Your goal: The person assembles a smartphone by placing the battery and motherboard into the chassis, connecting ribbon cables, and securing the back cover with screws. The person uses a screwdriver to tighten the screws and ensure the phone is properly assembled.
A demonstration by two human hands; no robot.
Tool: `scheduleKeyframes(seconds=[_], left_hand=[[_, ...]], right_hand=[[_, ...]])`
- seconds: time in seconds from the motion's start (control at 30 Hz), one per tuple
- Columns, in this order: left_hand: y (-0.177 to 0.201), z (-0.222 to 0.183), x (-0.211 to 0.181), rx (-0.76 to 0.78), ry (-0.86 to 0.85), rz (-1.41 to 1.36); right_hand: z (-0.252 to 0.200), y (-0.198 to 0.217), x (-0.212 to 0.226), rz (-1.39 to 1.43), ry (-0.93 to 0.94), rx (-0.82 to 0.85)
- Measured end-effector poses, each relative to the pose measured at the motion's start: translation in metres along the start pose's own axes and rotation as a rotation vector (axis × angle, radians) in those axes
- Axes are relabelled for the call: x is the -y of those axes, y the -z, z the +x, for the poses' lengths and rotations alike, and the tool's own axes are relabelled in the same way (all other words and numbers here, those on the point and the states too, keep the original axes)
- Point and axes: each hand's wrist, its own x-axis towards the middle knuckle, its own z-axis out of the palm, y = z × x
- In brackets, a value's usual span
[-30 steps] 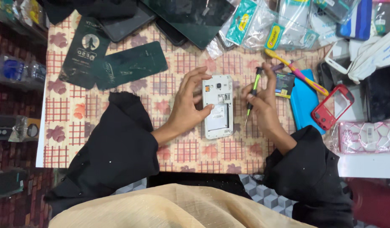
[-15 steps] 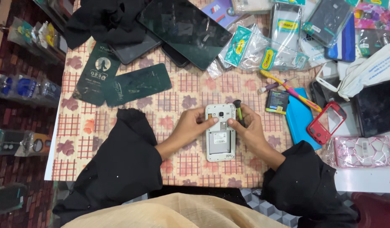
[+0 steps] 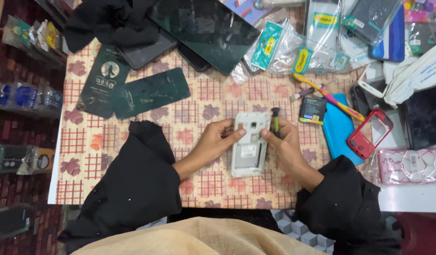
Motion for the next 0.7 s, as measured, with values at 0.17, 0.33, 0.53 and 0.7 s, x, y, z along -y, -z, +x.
scheduleKeyframes(seconds=[0.17,0.33,0.53,0.7], left_hand=[[0.0,-0.002,0.01,0.033,0.11,0.251],[0.001,-0.002,0.018,-0.068,0.067,-0.043],[0.002,-0.002,0.016,-0.017,-0.015,-0.204],[-0.001,-0.005,0.009,-0.049,-0.029,0.178]], right_hand=[[0.006,0.007,0.003,0.059,0.14,-0.042],[0.006,0.01,0.01,-0.196,0.016,0.147],[-0.003,0.008,0.015,-0.415,-0.025,0.164],[-0.005,0.009,0.01,-0.459,0.087,0.13]])
